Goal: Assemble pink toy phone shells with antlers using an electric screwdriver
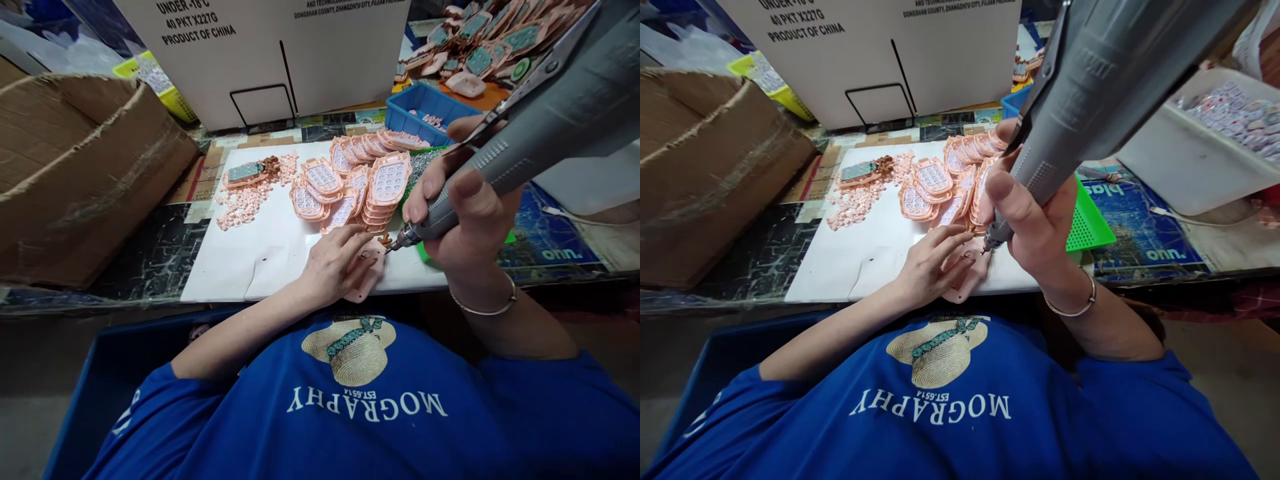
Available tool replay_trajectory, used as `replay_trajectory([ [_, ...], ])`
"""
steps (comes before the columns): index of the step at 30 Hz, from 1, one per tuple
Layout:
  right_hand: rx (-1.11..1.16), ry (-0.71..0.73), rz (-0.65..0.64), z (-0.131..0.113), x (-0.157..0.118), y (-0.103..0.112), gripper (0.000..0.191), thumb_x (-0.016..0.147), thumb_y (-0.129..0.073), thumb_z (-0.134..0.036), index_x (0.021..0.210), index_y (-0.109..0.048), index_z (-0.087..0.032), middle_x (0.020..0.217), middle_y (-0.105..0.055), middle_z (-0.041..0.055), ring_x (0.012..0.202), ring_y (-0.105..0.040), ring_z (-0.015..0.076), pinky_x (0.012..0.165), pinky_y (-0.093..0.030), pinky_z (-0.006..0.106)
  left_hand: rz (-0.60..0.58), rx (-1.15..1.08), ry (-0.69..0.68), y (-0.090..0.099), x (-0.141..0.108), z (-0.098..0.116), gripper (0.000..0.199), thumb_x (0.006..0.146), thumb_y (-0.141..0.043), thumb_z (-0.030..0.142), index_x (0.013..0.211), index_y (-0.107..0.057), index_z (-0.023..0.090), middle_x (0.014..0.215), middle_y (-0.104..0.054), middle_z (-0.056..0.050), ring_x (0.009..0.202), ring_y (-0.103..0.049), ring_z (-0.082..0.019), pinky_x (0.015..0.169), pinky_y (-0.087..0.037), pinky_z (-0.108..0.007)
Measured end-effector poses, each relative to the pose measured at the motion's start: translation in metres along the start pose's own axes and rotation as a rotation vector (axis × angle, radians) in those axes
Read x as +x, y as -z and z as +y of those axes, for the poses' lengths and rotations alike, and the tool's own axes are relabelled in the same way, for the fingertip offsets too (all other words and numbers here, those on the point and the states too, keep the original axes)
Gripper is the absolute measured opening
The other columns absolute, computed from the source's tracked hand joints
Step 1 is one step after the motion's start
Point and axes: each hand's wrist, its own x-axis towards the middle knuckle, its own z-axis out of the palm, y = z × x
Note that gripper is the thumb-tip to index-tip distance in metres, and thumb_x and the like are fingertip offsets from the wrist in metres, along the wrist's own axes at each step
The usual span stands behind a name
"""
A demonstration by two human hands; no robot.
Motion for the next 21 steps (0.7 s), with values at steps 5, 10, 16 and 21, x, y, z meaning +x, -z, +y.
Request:
replay_trajectory([
  [5, 0.048, -0.06, -0.006, -0.002, -0.003, -0.006, 0.036, 0.073, -0.079, -0.048, 0.101, -0.065, -0.031, 0.058, -0.054, -0.0076, 0.038, -0.045, 0.0133, 0.04, -0.041, 0.03, 0.032, -0.197, -0.021, -0.005, 0.006, 0.002, 0.025, 0.096, -0.057, 0.034, 0.11, -0.067, 0.016, 0.111, -0.069, -0.014, 0.103, -0.064, -0.022, 0.088, -0.052, -0.038],
  [10, 0.115, -0.018, -0.036, -0.001, -0.004, -0.009, 0.032, 0.075, -0.078, -0.043, 0.102, -0.066, -0.031, 0.058, -0.052, -0.0079, 0.037, -0.044, 0.0126, 0.038, -0.037, 0.028, 0.064, -0.285, -0.012, -0.012, 0.006, 0.001, 0.022, 0.096, -0.058, 0.036, 0.091, -0.069, 0.018, 0.093, -0.069, -0.009, 0.087, -0.063, -0.019, 0.079, -0.05, -0.034],
  [16, 0.178, -0.063, 0.015, -0.006, -0.005, -0.01, 0.031, 0.072, -0.079, -0.034, 0.1, -0.071, -0.025, 0.06, -0.055, -0.0052, 0.038, -0.046, 0.0118, 0.034, -0.032, 0.026, 0.071, -0.336, 0.012, -0.014, 0.005, 0.002, 0.028, 0.095, -0.058, 0.042, 0.082, -0.067, 0.019, 0.088, -0.068, -0.009, 0.084, -0.063, -0.019, 0.077, -0.048, -0.034],
  [21, 0.143, -0.117, 0.067, -0.01, -0.008, -0.01, 0.033, 0.065, -0.08, -0.035, 0.097, -0.075, -0.029, 0.06, -0.054, -0.0046, 0.038, -0.044, 0.0131, 0.034, -0.034, 0.029, 0.103, -0.363, -0.038, -0.017, 0.005, 0.0, 0.032, 0.094, -0.058, 0.045, 0.078, -0.065, 0.018, 0.084, -0.068, -0.009, 0.079, -0.061, -0.019, 0.073, -0.047, -0.034],
])
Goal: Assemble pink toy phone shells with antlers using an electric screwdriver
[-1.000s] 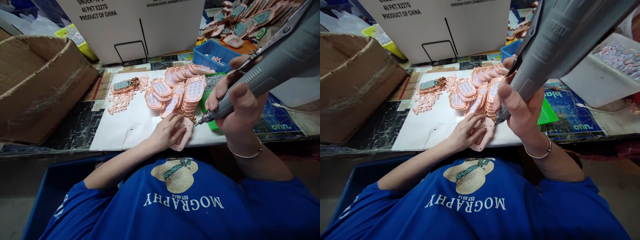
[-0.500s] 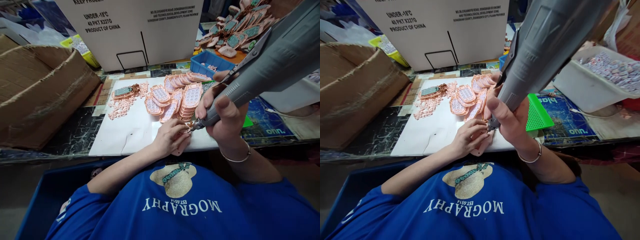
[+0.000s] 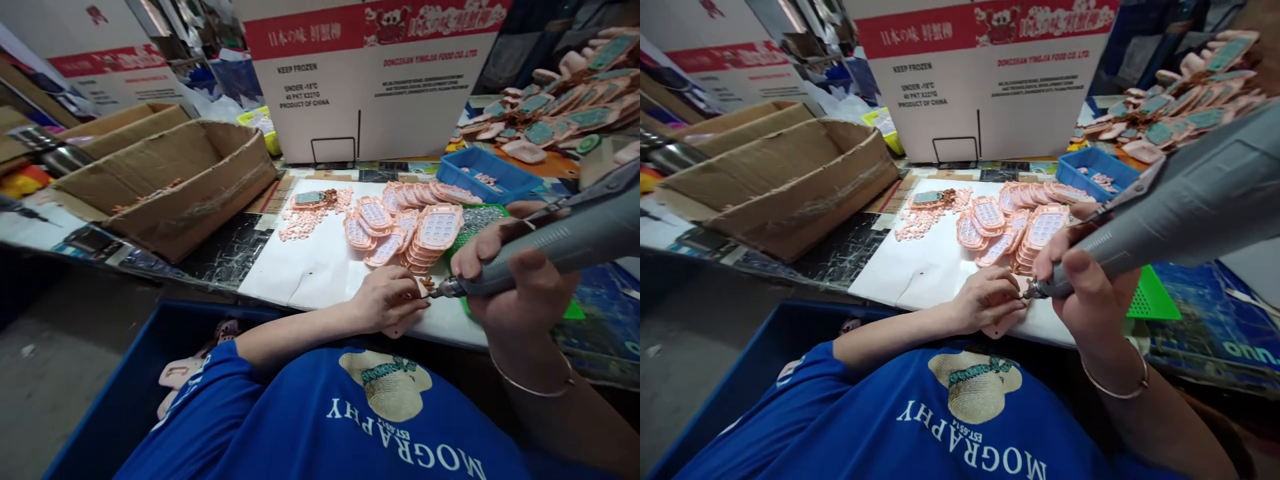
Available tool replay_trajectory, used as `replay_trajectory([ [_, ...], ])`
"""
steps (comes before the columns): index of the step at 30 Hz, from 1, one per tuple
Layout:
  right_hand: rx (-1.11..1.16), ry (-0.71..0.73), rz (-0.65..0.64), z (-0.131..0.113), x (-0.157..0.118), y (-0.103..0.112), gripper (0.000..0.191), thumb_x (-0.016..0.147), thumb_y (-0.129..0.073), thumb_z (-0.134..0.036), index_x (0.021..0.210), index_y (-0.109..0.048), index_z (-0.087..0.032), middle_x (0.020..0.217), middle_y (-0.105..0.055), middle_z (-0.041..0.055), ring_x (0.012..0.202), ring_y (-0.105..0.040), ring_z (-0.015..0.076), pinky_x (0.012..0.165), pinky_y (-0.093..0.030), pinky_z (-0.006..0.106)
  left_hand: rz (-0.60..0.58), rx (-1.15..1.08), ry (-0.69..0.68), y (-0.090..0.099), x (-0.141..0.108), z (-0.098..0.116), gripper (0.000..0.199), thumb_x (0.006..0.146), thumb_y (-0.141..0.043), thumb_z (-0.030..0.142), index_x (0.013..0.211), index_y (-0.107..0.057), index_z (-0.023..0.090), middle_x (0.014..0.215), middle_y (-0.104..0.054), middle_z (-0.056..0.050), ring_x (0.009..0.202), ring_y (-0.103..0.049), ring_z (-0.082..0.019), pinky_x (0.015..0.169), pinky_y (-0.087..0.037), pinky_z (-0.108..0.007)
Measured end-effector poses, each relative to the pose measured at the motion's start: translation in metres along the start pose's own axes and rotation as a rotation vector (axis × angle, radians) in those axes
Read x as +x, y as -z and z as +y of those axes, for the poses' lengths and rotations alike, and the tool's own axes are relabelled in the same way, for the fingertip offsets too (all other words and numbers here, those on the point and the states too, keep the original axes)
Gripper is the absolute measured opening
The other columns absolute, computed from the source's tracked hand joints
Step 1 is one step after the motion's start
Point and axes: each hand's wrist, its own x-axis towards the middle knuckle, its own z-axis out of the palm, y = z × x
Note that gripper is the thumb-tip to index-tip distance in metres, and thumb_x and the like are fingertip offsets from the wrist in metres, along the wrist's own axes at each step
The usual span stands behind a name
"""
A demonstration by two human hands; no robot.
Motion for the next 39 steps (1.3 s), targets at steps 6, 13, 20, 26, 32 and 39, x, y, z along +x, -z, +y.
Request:
replay_trajectory([
  [6, -0.013, -0.075, 0.042, -0.003, 0.001, -0.003, 0.033, 0.056, -0.083, -0.035, 0.089, -0.076, -0.031, 0.057, -0.05, -0.0046, 0.036, -0.038, 0.0132, 0.033, -0.033, 0.033, -0.077, -0.025, 0.004, 0.002, -0.001, 0.002, 0.029, 0.095, -0.052, 0.043, 0.082, -0.063, 0.019, 0.09, -0.07, -0.013, 0.087, -0.064, -0.022, 0.079, -0.05, -0.036],
  [13, -0.029, -0.09, 0.053, -0.001, 0.0, -0.007, 0.039, 0.052, -0.091, -0.046, 0.086, -0.077, -0.035, 0.056, -0.049, -0.0057, 0.035, -0.037, 0.0126, 0.032, -0.032, 0.032, -0.086, -0.033, -0.007, 0.002, -0.004, 0.002, 0.027, 0.096, -0.052, 0.04, 0.09, -0.066, 0.018, 0.095, -0.07, -0.014, 0.09, -0.065, -0.023, 0.082, -0.051, -0.037],
  [20, 0.003, 0.128, -0.042, 0.015, 0.007, 0.003, 0.033, 0.065, -0.085, -0.038, 0.095, -0.077, -0.027, 0.058, -0.052, -0.006, 0.033, -0.042, 0.0091, 0.028, -0.03, 0.024, 0.095, 0.022, -0.004, 0.012, -0.015, 0.0, 0.03, 0.095, -0.058, 0.033, 0.119, -0.061, 0.016, 0.109, -0.068, -0.014, 0.102, -0.064, -0.022, 0.088, -0.051, -0.038],
  [26, -0.069, 0.176, 0.016, 0.016, 0.014, 0.013, 0.032, 0.069, -0.085, -0.04, 0.095, -0.073, -0.026, 0.059, -0.051, -0.0051, 0.035, -0.043, 0.0098, 0.03, -0.029, 0.024, 0.038, 0.171, 0.149, 0.022, -0.029, -0.005, 0.039, 0.093, -0.061, 0.038, 0.126, -0.054, 0.018, 0.117, -0.065, -0.014, 0.102, -0.061, -0.022, 0.088, -0.051, -0.038],
  [32, -0.152, 0.154, 0.019, 0.022, 0.013, 0.018, 0.036, 0.069, -0.084, -0.043, 0.1, -0.072, -0.028, 0.061, -0.053, -0.0045, 0.038, -0.045, 0.0106, 0.036, -0.033, 0.026, -0.101, 0.241, 0.145, 0.021, -0.035, 0.0, 0.075, 0.086, -0.068, 0.052, 0.143, -0.039, 0.015, 0.136, -0.056, -0.022, 0.124, -0.055, -0.032, 0.1, -0.048, -0.046],
  [39, -0.144, 0.271, -0.01, 0.033, 0.018, 0.024, 0.036, 0.07, -0.084, -0.047, 0.101, -0.074, -0.032, 0.063, -0.049, -0.006, 0.035, -0.04, 0.0078, 0.033, -0.031, 0.024, -0.135, 0.335, 0.172, 0.021, -0.036, 0.003, 0.081, 0.085, -0.065, 0.058, 0.146, -0.036, 0.014, 0.139, -0.056, -0.022, 0.126, -0.056, -0.034, 0.103, -0.047, -0.047],
])
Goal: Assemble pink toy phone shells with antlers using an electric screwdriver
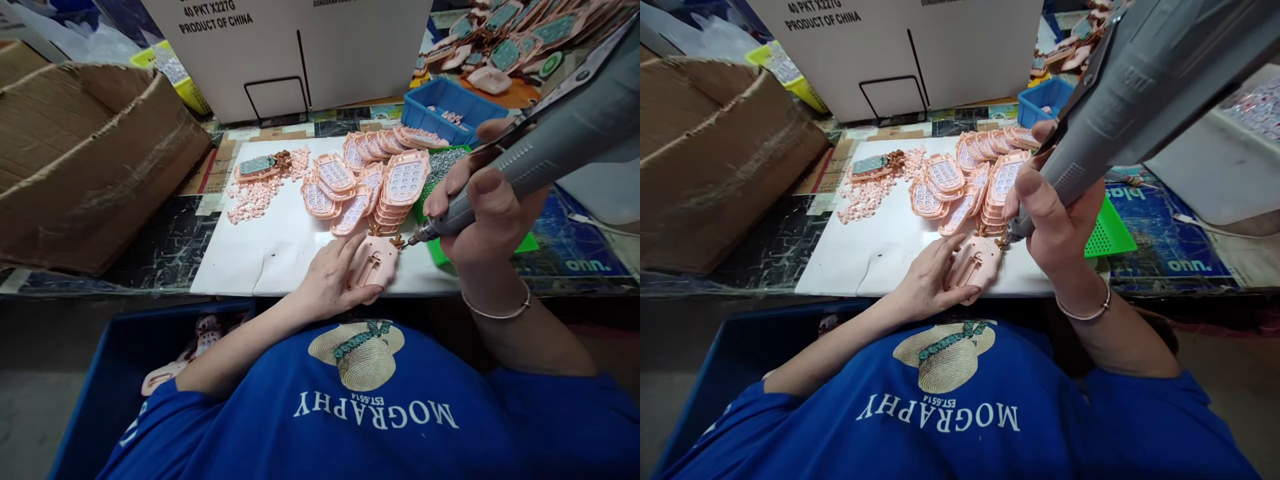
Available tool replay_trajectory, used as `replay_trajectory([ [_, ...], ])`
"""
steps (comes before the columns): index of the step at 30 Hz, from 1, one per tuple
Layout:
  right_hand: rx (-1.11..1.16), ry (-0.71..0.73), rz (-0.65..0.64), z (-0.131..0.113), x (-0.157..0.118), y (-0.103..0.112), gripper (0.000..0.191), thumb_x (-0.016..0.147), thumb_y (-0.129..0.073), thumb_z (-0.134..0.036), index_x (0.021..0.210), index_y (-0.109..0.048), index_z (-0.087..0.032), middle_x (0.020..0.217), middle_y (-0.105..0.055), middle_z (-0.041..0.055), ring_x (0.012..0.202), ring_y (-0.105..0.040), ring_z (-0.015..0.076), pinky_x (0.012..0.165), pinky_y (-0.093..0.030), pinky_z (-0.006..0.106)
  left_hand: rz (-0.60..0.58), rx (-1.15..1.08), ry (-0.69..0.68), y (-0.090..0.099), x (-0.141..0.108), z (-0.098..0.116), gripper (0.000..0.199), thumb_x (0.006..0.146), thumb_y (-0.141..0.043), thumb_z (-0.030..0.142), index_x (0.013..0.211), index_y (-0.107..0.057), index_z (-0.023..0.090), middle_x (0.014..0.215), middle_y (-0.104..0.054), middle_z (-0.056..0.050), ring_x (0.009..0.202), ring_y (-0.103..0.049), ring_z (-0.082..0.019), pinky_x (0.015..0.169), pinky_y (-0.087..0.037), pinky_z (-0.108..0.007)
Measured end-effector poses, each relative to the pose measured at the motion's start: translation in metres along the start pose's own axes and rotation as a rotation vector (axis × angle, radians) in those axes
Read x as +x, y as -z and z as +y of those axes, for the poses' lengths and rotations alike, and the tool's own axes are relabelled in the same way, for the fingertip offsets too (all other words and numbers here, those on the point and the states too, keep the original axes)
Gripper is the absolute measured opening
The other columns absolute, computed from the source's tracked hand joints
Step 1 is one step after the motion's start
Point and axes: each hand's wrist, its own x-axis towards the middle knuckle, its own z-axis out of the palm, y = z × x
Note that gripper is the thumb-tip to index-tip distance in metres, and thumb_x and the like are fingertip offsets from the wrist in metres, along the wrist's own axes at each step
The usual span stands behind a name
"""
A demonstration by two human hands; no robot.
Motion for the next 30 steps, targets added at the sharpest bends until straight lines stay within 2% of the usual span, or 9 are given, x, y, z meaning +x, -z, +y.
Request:
replay_trajectory([
  [5, 0.033, -0.01, -0.069, 0.0, -0.003, -0.003, 0.031, 0.076, -0.08, -0.037, 0.106, -0.073, -0.031, 0.065, -0.054, -0.0046, 0.039, -0.045, 0.0108, 0.04, -0.035, 0.027, -0.03, 0.037, 0.072, -0.005, 0.011, 0.001, 0.077, 0.088, -0.061, 0.059, 0.145, -0.04, 0.012, 0.139, -0.057, -0.022, 0.125, -0.057, -0.034, 0.103, -0.047, -0.048],
  [8, 0.012, 0.0, -0.086, -0.001, -0.004, -0.004, 0.03, 0.078, -0.08, -0.04, 0.106, -0.072, -0.033, 0.063, -0.053, -0.0051, 0.038, -0.045, 0.0116, 0.041, -0.035, 0.028, -0.063, 0.018, 0.129, -0.006, 0.018, 0.001, 0.081, 0.085, -0.066, 0.059, 0.146, -0.04, 0.012, 0.136, -0.061, -0.021, 0.123, -0.06, -0.034, 0.101, -0.048, -0.045],
  [12, -0.047, -0.026, -0.064, -0.001, -0.005, -0.003, 0.034, 0.077, -0.079, -0.049, 0.106, -0.068, -0.034, 0.061, -0.052, -0.0057, 0.038, -0.043, 0.0126, 0.042, -0.035, 0.029, -0.141, -0.065, 0.281, -0.001, 0.023, 0.008, 0.087, 0.078, -0.073, 0.06, 0.147, -0.041, 0.017, 0.118, -0.07, -0.015, 0.107, -0.067, -0.031, 0.091, -0.05, -0.04],
  [17, -0.058, -0.055, -0.063, -0.004, -0.006, -0.005, 0.033, 0.079, -0.077, -0.048, 0.106, -0.066, -0.033, 0.061, -0.053, -0.0054, 0.041, -0.046, 0.0138, 0.045, -0.039, 0.031, -0.215, -0.127, 0.429, 0.004, 0.027, 0.017, 0.088, 0.08, -0.07, 0.06, 0.15, -0.037, 0.019, 0.096, -0.071, -0.009, 0.086, -0.067, -0.028, 0.075, -0.048, -0.036],
  [21, 0.019, -0.017, -0.074, -0.007, -0.005, -0.008, 0.029, 0.079, -0.077, -0.041, 0.106, -0.07, -0.032, 0.061, -0.055, -0.0058, 0.039, -0.046, 0.0123, 0.042, -0.036, 0.03, -0.193, -0.264, 0.446, 0.004, 0.028, 0.017, 0.07, 0.084, -0.065, 0.05, 0.143, -0.045, 0.017, 0.096, -0.07, -0.008, 0.084, -0.064, -0.024, 0.072, -0.047, -0.033],
  [25, 0.015, -0.054, -0.067, -0.01, -0.003, -0.011, 0.03, 0.078, -0.079, -0.043, 0.104, -0.069, -0.033, 0.058, -0.054, -0.0069, 0.04, -0.048, 0.0127, 0.042, -0.038, 0.029, -0.175, -0.42, 0.444, 0.004, 0.028, 0.015, 0.046, 0.086, -0.062, 0.047, 0.12, -0.057, 0.016, 0.098, -0.069, -0.007, 0.082, -0.062, -0.021, 0.07, -0.046, -0.031],
  [30, 0.037, -0.064, -0.039, -0.015, -0.001, -0.016, 0.032, 0.075, -0.078, -0.049, 0.101, -0.069, -0.033, 0.055, -0.054, -0.0072, 0.038, -0.045, 0.013, 0.04, -0.038, 0.03, -0.143, -0.534, 0.476, 0.002, 0.027, 0.014, 0.038, 0.086, -0.063, 0.048, 0.108, -0.052, 0.018, 0.093, -0.066, -0.004, 0.079, -0.058, -0.019, 0.069, -0.045, -0.031],
])
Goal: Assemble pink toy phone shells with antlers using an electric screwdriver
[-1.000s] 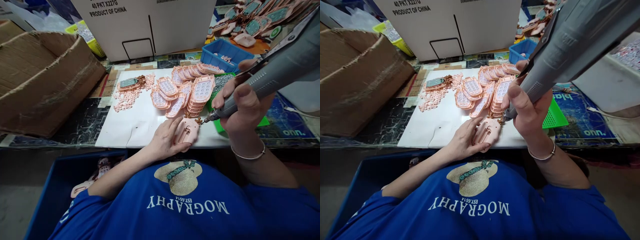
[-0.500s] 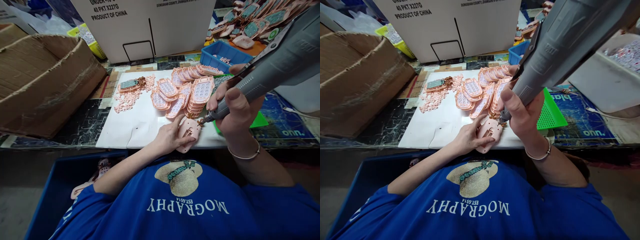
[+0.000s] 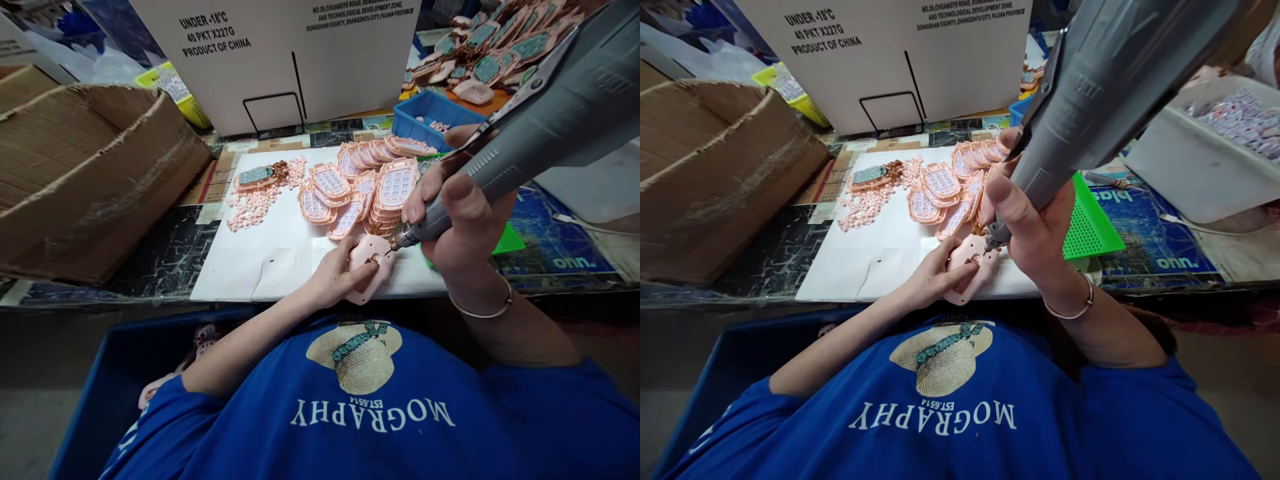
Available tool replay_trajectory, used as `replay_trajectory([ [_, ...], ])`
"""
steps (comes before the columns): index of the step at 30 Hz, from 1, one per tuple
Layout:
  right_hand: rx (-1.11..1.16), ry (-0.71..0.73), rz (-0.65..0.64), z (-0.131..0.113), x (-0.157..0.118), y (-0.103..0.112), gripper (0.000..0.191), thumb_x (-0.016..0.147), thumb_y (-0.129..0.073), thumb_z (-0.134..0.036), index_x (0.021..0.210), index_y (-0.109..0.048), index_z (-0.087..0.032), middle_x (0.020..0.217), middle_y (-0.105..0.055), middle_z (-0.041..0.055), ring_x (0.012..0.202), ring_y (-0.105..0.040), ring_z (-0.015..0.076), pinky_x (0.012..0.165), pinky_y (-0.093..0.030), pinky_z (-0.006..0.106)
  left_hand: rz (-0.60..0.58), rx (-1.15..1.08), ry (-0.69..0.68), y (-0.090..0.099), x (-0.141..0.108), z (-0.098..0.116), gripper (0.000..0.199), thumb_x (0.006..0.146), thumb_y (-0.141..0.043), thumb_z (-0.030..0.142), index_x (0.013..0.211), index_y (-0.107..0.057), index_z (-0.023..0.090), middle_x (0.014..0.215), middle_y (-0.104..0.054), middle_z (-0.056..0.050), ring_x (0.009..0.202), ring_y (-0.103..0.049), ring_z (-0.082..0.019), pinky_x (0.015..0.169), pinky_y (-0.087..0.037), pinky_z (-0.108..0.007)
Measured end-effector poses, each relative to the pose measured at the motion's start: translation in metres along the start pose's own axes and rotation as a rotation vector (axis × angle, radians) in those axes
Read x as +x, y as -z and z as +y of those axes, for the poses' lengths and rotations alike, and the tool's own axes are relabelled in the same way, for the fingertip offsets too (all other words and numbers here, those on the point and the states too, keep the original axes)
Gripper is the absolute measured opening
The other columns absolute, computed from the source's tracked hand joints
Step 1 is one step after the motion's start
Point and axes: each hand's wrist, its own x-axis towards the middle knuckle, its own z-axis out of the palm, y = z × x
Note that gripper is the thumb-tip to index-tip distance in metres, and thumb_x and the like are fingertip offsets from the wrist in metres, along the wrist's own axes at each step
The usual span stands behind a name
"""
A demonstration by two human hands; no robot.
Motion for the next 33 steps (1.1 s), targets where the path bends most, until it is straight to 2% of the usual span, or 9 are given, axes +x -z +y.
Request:
replay_trajectory([
  [6, -0.016, -0.046, -0.042, -0.006, -0.003, -0.006, 0.032, 0.079, -0.076, -0.049, 0.107, -0.066, -0.036, 0.057, -0.053, -0.0081, 0.041, -0.05, 0.014, 0.043, -0.042, 0.029, -0.03, -0.138, -0.01, -0.004, 0.0, -0.004, 0.041, 0.084, -0.065, 0.048, 0.108, -0.049, 0.018, 0.1, -0.066, -0.006, 0.089, -0.061, -0.022, 0.076, -0.048, -0.034],
  [11, 0.039, 0.023, -0.038, -0.002, 0.0, -0.009, 0.03, 0.082, -0.076, -0.042, 0.107, -0.067, -0.028, 0.06, -0.055, -0.007, 0.043, -0.051, 0.0126, 0.044, -0.043, 0.027, -0.027, -0.248, 0.001, -0.006, -0.001, -0.004, 0.044, 0.083, -0.068, 0.044, 0.114, -0.051, 0.017, 0.104, -0.068, -0.006, 0.093, -0.063, -0.022, 0.081, -0.049, -0.033],
  [15, 0.057, 0.111, -0.013, 0.002, 0.004, -0.011, 0.024, 0.08, -0.076, -0.037, 0.103, -0.07, -0.031, 0.059, -0.055, -0.0069, 0.04, -0.046, 0.0113, 0.039, -0.038, 0.026, -0.05, -0.33, -0.005, -0.006, -0.002, -0.002, 0.049, 0.083, -0.069, 0.041, 0.124, -0.054, 0.017, 0.112, -0.068, -0.007, 0.098, -0.063, -0.021, 0.085, -0.048, -0.032],
  [18, 0.026, 0.088, 0.006, -0.001, 0.005, -0.014, 0.025, 0.075, -0.077, -0.041, 0.097, -0.07, -0.034, 0.058, -0.052, -0.0072, 0.037, -0.042, 0.0109, 0.035, -0.035, 0.026, -0.062, -0.373, 0.021, -0.007, -0.003, 0.0, 0.048, 0.083, -0.07, 0.04, 0.122, -0.056, 0.017, 0.111, -0.069, -0.007, 0.097, -0.064, -0.021, 0.082, -0.049, -0.03],
  [20, 0.013, 0.059, 0.012, -0.006, 0.004, -0.016, 0.023, 0.075, -0.076, -0.041, 0.094, -0.068, -0.032, 0.061, -0.052, -0.0065, 0.037, -0.041, 0.0105, 0.035, -0.036, 0.026, -0.049, -0.409, 0.033, -0.006, -0.003, 0.001, 0.047, 0.082, -0.071, 0.04, 0.12, -0.057, 0.017, 0.113, -0.069, -0.007, 0.1, -0.064, -0.021, 0.085, -0.049, -0.03],
  [25, 0.054, 0.078, -0.016, -0.015, 0.003, -0.019, 0.029, 0.077, -0.073, -0.039, 0.103, -0.064, -0.029, 0.059, -0.048, -0.0074, 0.034, -0.035, 0.0099, 0.032, -0.033, 0.024, 0.013, -0.393, 0.085, -0.005, -0.004, 0.003, 0.042, 0.079, -0.073, 0.038, 0.112, -0.058, 0.016, 0.105, -0.069, -0.006, 0.097, -0.064, -0.021, 0.086, -0.048, -0.031],
  [30, 0.108, 0.021, -0.045, -0.018, 0.002, -0.018, 0.027, 0.075, -0.077, -0.042, 0.098, -0.071, -0.03, 0.055, -0.049, -0.007, 0.034, -0.034, 0.0107, 0.03, -0.03, 0.027, 0.038, -0.442, 0.076, -0.004, -0.007, 0.002, 0.039, 0.076, -0.074, 0.037, 0.105, -0.059, 0.016, 0.1, -0.069, -0.005, 0.092, -0.063, -0.02, 0.083, -0.048, -0.031],
  [33, 0.137, -0.003, -0.031, -0.026, 0.002, -0.018, 0.029, 0.071, -0.081, -0.043, 0.095, -0.073, -0.031, 0.053, -0.047, -0.0065, 0.033, -0.034, 0.0104, 0.028, -0.029, 0.027, 0.146, -0.524, 0.058, 0.0, -0.012, 0.0, 0.039, 0.073, -0.077, 0.035, 0.103, -0.061, 0.016, 0.093, -0.069, -0.002, 0.085, -0.062, -0.017, 0.078, -0.048, -0.027],
])
